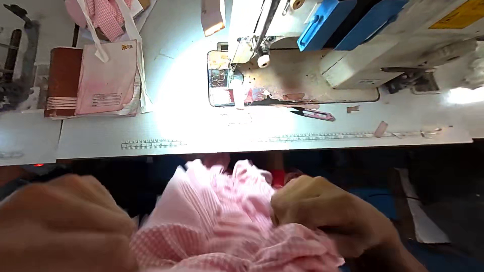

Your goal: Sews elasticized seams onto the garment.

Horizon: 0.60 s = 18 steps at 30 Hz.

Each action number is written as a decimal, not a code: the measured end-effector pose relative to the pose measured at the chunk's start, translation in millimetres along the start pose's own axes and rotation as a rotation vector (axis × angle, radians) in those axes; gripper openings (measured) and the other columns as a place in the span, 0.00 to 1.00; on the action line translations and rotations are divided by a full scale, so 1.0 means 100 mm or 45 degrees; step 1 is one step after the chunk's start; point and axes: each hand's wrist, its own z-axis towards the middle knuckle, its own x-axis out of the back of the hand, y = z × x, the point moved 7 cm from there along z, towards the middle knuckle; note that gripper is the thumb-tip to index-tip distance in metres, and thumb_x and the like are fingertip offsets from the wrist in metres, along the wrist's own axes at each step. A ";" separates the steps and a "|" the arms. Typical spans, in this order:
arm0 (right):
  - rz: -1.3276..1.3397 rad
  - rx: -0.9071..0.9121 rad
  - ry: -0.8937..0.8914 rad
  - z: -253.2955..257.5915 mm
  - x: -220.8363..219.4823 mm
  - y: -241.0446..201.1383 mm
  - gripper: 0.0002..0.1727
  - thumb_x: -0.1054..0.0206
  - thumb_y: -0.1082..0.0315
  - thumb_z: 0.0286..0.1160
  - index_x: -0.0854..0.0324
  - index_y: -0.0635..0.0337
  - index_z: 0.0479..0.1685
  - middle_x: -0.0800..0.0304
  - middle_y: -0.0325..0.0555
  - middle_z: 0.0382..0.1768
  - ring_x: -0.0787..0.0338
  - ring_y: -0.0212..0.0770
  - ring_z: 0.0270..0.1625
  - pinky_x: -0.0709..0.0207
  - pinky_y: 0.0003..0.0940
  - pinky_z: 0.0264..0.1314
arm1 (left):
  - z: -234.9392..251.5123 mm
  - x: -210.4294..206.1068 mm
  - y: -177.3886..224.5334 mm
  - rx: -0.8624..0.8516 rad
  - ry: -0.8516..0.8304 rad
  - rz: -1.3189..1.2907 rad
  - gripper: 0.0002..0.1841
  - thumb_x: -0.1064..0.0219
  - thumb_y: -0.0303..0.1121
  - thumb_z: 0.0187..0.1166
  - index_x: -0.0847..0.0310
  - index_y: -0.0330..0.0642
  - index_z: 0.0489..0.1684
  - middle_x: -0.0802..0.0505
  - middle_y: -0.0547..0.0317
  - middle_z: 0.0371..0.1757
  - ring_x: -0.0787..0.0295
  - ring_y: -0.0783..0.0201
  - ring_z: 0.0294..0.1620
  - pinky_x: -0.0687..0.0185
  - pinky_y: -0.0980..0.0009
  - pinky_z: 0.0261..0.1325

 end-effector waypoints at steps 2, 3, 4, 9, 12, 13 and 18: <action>0.389 -0.460 0.195 -0.02 0.07 0.42 0.18 0.42 0.56 0.87 0.17 0.55 0.32 0.16 0.28 0.24 0.18 0.16 0.29 0.23 0.14 0.35 | 0.18 0.26 -0.40 0.080 0.018 0.299 0.13 0.34 0.48 0.80 0.09 0.51 0.40 0.08 0.71 0.34 0.14 0.80 0.34 0.17 0.78 0.36; 0.520 -0.740 0.443 -0.05 0.09 0.77 0.19 0.44 0.56 0.89 0.18 0.52 0.29 0.17 0.28 0.19 0.18 0.18 0.24 0.22 0.17 0.29 | 0.31 0.34 -0.66 0.262 0.060 0.517 0.16 0.37 0.51 0.82 0.09 0.52 0.48 0.08 0.68 0.40 0.13 0.73 0.39 0.15 0.70 0.42; 0.596 -0.924 0.646 -0.11 0.07 1.10 0.19 0.45 0.52 0.92 0.18 0.52 0.33 0.18 0.31 0.21 0.18 0.23 0.24 0.21 0.22 0.28 | 0.54 0.34 -0.90 0.482 0.244 0.760 0.18 0.35 0.55 0.81 0.08 0.53 0.45 0.08 0.63 0.39 0.12 0.64 0.38 0.17 0.57 0.39; 0.748 -0.945 0.790 -0.22 -0.17 1.56 0.19 0.44 0.52 0.92 0.19 0.56 0.64 0.08 0.43 0.47 0.08 0.36 0.50 0.11 0.37 0.57 | 1.08 -0.53 -1.58 0.397 0.331 0.644 0.23 0.41 0.50 0.87 0.13 0.49 0.71 0.13 0.52 0.76 0.20 0.53 0.78 0.28 0.49 0.81; 0.617 -0.993 0.754 -0.37 -0.18 1.54 0.18 0.44 0.55 0.92 0.18 0.58 0.62 0.07 0.42 0.47 0.08 0.33 0.51 0.12 0.34 0.59 | 1.19 -0.90 -1.94 0.405 0.307 0.632 0.29 0.40 0.57 0.83 0.20 0.52 0.79 0.18 0.57 0.82 0.27 0.53 0.84 0.39 0.45 0.87; 0.541 -1.010 0.763 -0.47 -0.17 1.54 0.17 0.43 0.57 0.91 0.18 0.60 0.59 0.07 0.42 0.45 0.08 0.33 0.49 0.12 0.33 0.57 | 1.23 -0.89 -2.00 0.452 0.315 0.687 0.31 0.42 0.59 0.83 0.22 0.54 0.81 0.18 0.58 0.82 0.27 0.53 0.84 0.41 0.44 0.87; -0.213 -0.753 1.481 -1.26 0.14 1.14 0.26 0.38 0.70 0.78 0.35 0.74 0.72 0.16 0.46 0.53 0.12 0.31 0.51 0.13 0.30 0.56 | 1.53 -0.70 -1.89 0.497 0.340 1.133 0.32 0.46 0.66 0.81 0.14 0.54 0.69 0.06 0.53 0.45 0.14 0.44 0.53 0.34 0.41 0.62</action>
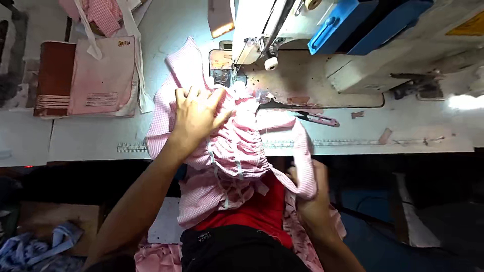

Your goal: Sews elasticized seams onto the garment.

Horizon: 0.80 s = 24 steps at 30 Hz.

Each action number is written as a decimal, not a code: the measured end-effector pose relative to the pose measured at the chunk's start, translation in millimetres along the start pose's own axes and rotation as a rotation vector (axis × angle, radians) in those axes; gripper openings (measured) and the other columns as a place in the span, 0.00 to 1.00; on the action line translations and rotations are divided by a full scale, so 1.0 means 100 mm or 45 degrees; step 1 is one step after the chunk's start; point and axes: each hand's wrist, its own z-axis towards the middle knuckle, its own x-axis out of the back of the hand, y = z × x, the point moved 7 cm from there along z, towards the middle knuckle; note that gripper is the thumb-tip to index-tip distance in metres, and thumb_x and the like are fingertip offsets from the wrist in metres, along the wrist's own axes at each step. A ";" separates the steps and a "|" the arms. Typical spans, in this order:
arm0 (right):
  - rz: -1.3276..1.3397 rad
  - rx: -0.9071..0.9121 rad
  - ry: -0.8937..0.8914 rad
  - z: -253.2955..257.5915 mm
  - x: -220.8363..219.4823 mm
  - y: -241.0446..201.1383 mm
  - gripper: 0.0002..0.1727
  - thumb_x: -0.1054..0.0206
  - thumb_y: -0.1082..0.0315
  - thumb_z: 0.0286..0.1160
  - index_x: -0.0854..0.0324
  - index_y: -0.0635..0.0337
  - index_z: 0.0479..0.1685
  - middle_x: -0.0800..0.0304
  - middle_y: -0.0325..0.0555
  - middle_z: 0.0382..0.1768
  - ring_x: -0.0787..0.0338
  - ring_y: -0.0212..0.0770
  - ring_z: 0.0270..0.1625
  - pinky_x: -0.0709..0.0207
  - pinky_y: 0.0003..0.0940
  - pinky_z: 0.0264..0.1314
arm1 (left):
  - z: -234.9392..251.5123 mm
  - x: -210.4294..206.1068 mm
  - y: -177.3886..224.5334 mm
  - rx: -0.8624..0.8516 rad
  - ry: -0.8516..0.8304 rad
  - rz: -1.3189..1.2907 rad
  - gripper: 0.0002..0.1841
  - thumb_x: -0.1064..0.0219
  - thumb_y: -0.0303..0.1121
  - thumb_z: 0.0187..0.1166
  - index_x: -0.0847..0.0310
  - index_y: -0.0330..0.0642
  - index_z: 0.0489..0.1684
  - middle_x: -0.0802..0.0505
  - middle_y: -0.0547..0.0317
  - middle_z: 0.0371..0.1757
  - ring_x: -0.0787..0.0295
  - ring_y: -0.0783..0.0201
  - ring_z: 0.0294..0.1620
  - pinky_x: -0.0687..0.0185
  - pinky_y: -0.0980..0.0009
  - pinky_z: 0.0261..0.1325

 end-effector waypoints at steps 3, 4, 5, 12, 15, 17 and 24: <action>-0.094 0.406 0.327 0.01 0.13 -0.38 0.13 0.46 0.78 0.83 0.35 0.67 0.63 0.22 0.36 0.54 0.17 0.24 0.54 0.20 0.24 0.60 | 0.21 -0.07 0.08 -0.117 0.123 0.002 0.25 0.41 0.61 0.82 0.11 0.48 0.42 0.10 0.52 0.36 0.16 0.45 0.48 0.34 0.44 0.62; -0.177 0.598 0.319 0.03 0.04 -0.59 0.11 0.45 0.77 0.83 0.31 0.63 0.60 0.20 0.35 0.54 0.18 0.24 0.56 0.21 0.25 0.61 | 0.29 -0.12 0.07 -0.123 0.137 -0.053 0.25 0.39 0.59 0.82 0.11 0.46 0.37 0.11 0.52 0.37 0.16 0.46 0.49 0.34 0.45 0.63; -0.297 0.753 0.252 0.07 -0.10 -0.80 0.09 0.43 0.74 0.84 0.26 0.59 0.58 0.17 0.34 0.53 0.17 0.25 0.58 0.20 0.26 0.63 | 0.37 -0.18 0.05 -0.104 0.135 -0.121 0.25 0.38 0.59 0.82 0.12 0.44 0.32 0.10 0.52 0.35 0.15 0.47 0.48 0.32 0.46 0.62; -0.911 0.764 -0.402 0.97 -1.50 -0.73 0.22 0.40 0.67 0.84 0.21 0.59 0.75 0.17 0.55 0.66 0.18 0.56 0.69 0.22 0.51 0.68 | 0.26 -0.34 -0.11 0.228 0.033 -0.441 0.16 0.30 0.53 0.78 0.15 0.49 0.39 0.14 0.64 0.25 0.17 0.58 0.36 0.29 0.50 0.57; -1.062 0.824 -0.469 0.90 -1.61 -0.61 0.22 0.42 0.63 0.82 0.17 0.54 0.71 0.15 0.53 0.65 0.19 0.58 0.66 0.23 0.54 0.61 | 0.04 -0.24 -0.12 0.208 0.071 -0.444 0.11 0.32 0.47 0.82 0.15 0.51 0.47 0.16 0.67 0.23 0.18 0.62 0.32 0.29 0.52 0.53; -1.130 0.844 -0.482 0.81 -1.56 -0.55 0.22 0.43 0.62 0.81 0.15 0.51 0.71 0.16 0.52 0.69 0.19 0.58 0.67 0.23 0.53 0.60 | -0.02 -0.22 -0.07 0.169 0.082 -0.438 0.11 0.34 0.46 0.84 0.13 0.52 0.51 0.14 0.66 0.25 0.19 0.63 0.31 0.30 0.54 0.50; -1.225 0.852 -0.547 0.80 -1.59 -0.55 0.25 0.44 0.62 0.83 0.19 0.50 0.78 0.18 0.54 0.69 0.20 0.57 0.66 0.25 0.52 0.58 | 0.10 -0.21 -0.05 0.118 0.065 -0.348 0.15 0.35 0.48 0.84 0.13 0.55 0.61 0.15 0.61 0.32 0.19 0.61 0.31 0.29 0.55 0.42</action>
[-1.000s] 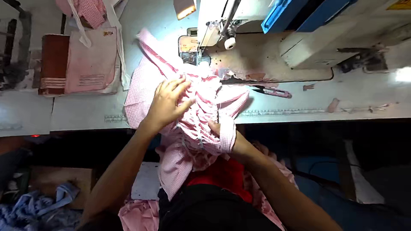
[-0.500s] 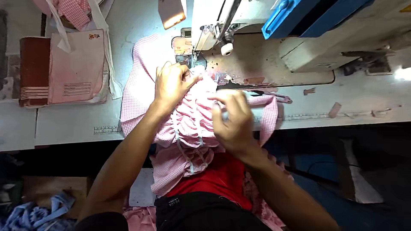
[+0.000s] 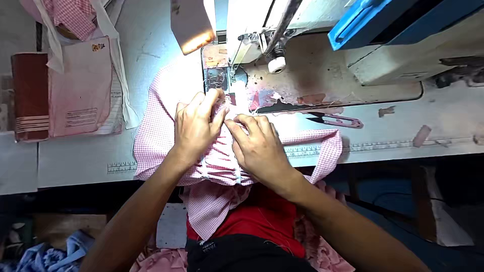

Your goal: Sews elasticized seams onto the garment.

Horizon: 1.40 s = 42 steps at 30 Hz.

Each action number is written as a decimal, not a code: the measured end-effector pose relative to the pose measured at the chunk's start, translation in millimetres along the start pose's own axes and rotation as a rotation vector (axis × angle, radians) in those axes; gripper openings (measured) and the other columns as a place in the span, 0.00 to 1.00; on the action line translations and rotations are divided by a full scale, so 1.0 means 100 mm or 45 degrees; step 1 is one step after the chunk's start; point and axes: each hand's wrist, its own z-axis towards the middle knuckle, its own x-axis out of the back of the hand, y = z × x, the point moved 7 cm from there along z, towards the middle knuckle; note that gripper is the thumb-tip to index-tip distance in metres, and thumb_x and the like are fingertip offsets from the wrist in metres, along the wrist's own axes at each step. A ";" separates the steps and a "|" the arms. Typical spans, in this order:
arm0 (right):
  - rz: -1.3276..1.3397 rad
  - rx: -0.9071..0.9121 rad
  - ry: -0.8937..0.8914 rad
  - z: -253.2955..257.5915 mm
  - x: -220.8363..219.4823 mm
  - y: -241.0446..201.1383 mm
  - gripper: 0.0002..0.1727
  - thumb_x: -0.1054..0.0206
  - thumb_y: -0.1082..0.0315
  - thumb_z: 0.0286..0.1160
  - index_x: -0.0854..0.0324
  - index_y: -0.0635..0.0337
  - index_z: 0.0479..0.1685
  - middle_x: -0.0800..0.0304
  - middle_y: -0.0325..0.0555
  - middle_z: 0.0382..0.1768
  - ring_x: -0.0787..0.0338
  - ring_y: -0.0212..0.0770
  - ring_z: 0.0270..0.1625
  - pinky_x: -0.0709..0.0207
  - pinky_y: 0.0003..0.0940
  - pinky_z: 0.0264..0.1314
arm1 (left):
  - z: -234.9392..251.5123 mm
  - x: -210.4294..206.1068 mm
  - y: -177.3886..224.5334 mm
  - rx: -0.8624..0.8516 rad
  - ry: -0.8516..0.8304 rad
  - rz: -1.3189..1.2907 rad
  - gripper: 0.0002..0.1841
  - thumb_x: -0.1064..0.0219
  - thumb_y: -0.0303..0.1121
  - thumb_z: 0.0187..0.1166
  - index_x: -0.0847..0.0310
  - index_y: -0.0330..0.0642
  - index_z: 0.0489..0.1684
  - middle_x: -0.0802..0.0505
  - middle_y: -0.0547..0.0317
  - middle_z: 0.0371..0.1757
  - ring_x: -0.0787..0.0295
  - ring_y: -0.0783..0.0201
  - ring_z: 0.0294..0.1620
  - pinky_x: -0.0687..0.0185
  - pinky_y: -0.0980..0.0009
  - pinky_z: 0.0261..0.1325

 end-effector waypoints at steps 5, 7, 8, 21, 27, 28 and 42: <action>-0.015 0.046 0.013 -0.06 0.00 -0.02 0.24 0.43 0.62 0.82 0.18 0.49 0.76 0.17 0.53 0.69 0.19 0.58 0.66 0.25 0.51 0.57 | -0.14 0.03 0.04 -0.105 0.025 0.057 0.12 0.34 0.45 0.84 0.05 0.57 0.50 0.11 0.57 0.41 0.15 0.58 0.43 0.27 0.59 0.45; -0.010 0.059 0.018 -0.10 0.00 -0.03 0.24 0.44 0.61 0.82 0.18 0.49 0.76 0.16 0.53 0.70 0.19 0.58 0.67 0.24 0.51 0.58 | -0.21 0.05 0.09 -0.144 0.024 0.103 0.12 0.33 0.43 0.84 0.04 0.53 0.50 0.10 0.55 0.40 0.15 0.56 0.41 0.27 0.58 0.42; -0.012 0.063 0.017 -0.12 0.00 -0.03 0.24 0.44 0.61 0.83 0.18 0.48 0.76 0.16 0.53 0.70 0.18 0.58 0.67 0.24 0.51 0.57 | -0.23 0.04 0.10 -0.162 0.016 0.122 0.12 0.34 0.43 0.84 0.04 0.53 0.51 0.10 0.55 0.40 0.16 0.55 0.40 0.28 0.58 0.41; -0.052 0.057 -0.028 0.31 0.11 0.28 0.24 0.43 0.67 0.83 0.21 0.57 0.78 0.23 0.55 0.79 0.23 0.60 0.76 0.26 0.54 0.70 | 0.37 -0.20 0.01 0.020 0.053 0.131 0.16 0.38 0.50 0.86 0.03 0.58 0.49 0.12 0.57 0.38 0.14 0.58 0.40 0.26 0.58 0.43; -0.047 0.038 -0.003 0.30 0.10 0.28 0.24 0.44 0.67 0.84 0.20 0.56 0.77 0.22 0.54 0.78 0.22 0.59 0.75 0.26 0.54 0.69 | 0.36 -0.20 0.00 0.012 0.047 0.123 0.16 0.38 0.50 0.86 0.03 0.59 0.49 0.12 0.59 0.38 0.15 0.60 0.41 0.26 0.59 0.45; -0.047 0.035 -0.003 0.30 0.10 0.28 0.24 0.43 0.67 0.84 0.20 0.57 0.77 0.22 0.54 0.78 0.22 0.59 0.74 0.26 0.54 0.69 | 0.36 -0.20 0.01 0.009 0.045 0.121 0.16 0.38 0.50 0.86 0.03 0.59 0.49 0.13 0.59 0.38 0.15 0.60 0.40 0.27 0.59 0.45; -0.152 0.017 -0.030 0.25 0.13 0.24 0.25 0.42 0.66 0.82 0.21 0.52 0.80 0.25 0.54 0.81 0.22 0.61 0.75 0.26 0.57 0.61 | 0.36 -0.19 -0.01 -0.012 0.046 0.051 0.15 0.35 0.52 0.85 0.03 0.61 0.49 0.12 0.62 0.37 0.15 0.63 0.40 0.27 0.59 0.45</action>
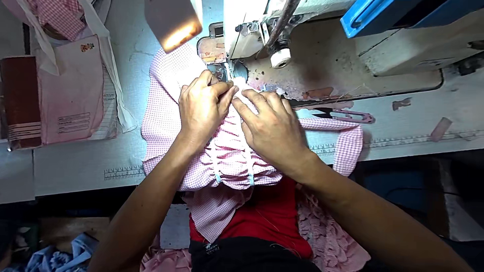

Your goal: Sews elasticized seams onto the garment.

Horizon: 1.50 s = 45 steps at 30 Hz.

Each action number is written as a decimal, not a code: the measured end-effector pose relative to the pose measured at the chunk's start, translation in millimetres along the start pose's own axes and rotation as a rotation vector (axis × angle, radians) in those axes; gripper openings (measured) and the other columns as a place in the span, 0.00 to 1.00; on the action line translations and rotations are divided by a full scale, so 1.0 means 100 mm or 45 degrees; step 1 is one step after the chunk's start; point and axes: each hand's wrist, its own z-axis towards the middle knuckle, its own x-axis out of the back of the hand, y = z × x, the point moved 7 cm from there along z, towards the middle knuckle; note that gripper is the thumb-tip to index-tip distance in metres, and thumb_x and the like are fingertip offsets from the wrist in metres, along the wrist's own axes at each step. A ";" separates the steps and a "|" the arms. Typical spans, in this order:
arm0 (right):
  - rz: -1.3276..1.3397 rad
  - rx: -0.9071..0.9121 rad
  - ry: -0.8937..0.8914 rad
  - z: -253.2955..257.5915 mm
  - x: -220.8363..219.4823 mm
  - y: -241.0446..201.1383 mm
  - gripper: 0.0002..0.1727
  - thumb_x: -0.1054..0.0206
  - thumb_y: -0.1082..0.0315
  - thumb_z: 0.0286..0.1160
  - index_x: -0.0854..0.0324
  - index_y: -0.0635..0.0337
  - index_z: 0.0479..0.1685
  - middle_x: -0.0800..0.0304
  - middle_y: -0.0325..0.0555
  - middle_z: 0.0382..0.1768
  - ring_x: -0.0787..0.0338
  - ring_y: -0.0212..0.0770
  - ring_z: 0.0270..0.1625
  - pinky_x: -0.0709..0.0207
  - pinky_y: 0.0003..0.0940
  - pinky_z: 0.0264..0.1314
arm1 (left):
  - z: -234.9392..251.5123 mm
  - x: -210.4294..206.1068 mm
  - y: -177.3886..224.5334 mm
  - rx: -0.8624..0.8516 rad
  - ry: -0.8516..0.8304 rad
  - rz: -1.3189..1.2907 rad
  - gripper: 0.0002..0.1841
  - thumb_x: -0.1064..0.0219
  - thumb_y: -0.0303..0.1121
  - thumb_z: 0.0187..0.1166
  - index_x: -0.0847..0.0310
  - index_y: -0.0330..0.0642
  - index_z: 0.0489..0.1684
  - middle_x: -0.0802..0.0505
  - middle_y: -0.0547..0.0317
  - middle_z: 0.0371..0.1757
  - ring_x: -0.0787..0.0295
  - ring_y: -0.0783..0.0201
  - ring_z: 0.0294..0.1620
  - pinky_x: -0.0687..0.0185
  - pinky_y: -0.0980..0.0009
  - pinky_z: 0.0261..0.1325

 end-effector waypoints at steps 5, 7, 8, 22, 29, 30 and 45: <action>0.004 0.024 -0.017 0.01 0.01 0.02 0.25 0.42 0.66 0.83 0.21 0.50 0.80 0.26 0.54 0.82 0.23 0.62 0.77 0.26 0.58 0.63 | 0.00 0.01 -0.03 0.023 0.002 -0.009 0.14 0.35 0.52 0.84 0.03 0.62 0.49 0.11 0.61 0.40 0.15 0.62 0.44 0.26 0.59 0.47; 0.022 0.036 -0.041 0.03 0.00 0.03 0.27 0.42 0.65 0.82 0.23 0.49 0.81 0.28 0.55 0.84 0.25 0.62 0.79 0.27 0.59 0.64 | -0.02 0.05 -0.07 0.038 0.046 -0.005 0.14 0.34 0.51 0.84 0.03 0.61 0.50 0.12 0.59 0.44 0.17 0.59 0.48 0.26 0.60 0.50; 0.027 0.041 -0.056 0.05 0.00 0.04 0.27 0.43 0.65 0.82 0.24 0.48 0.83 0.30 0.56 0.85 0.26 0.62 0.80 0.28 0.60 0.65 | -0.03 0.08 -0.08 0.028 0.087 0.005 0.14 0.34 0.51 0.83 0.04 0.60 0.52 0.12 0.58 0.48 0.18 0.57 0.52 0.26 0.60 0.53; 0.223 -0.102 0.131 0.22 -0.06 0.26 0.24 0.53 0.58 0.88 0.17 0.57 0.69 0.18 0.46 0.79 0.21 0.48 0.81 0.30 0.50 0.78 | -0.31 0.15 0.13 -0.576 -0.151 0.067 0.18 0.40 0.53 0.87 0.07 0.62 0.62 0.09 0.71 0.72 0.39 0.46 0.92 0.70 0.28 0.90; 0.238 -0.085 0.124 0.23 -0.05 0.27 0.23 0.53 0.59 0.88 0.17 0.57 0.68 0.18 0.45 0.79 0.22 0.48 0.82 0.30 0.51 0.78 | -0.47 0.21 0.28 -0.912 -0.102 -0.312 0.10 0.36 0.26 0.85 0.07 0.34 0.42 0.02 0.46 0.49 0.07 0.49 0.63 0.20 0.54 0.78; 0.242 -0.082 0.118 0.24 -0.05 0.28 0.23 0.53 0.59 0.87 0.17 0.57 0.69 0.18 0.45 0.79 0.22 0.48 0.82 0.30 0.52 0.77 | -0.53 0.22 0.29 -0.886 -0.119 -0.349 0.10 0.35 0.27 0.85 0.07 0.34 0.43 0.02 0.45 0.50 0.06 0.50 0.63 0.17 0.57 0.76; 0.164 -0.118 -0.031 0.43 -0.11 0.36 0.27 0.55 0.65 0.85 0.27 0.60 0.81 0.25 0.52 0.84 0.29 0.56 0.86 0.36 0.60 0.80 | -0.49 0.13 0.24 -0.721 -0.223 -0.342 0.15 0.34 0.39 0.86 0.05 0.40 0.54 0.04 0.49 0.62 0.10 0.54 0.72 0.22 0.59 0.82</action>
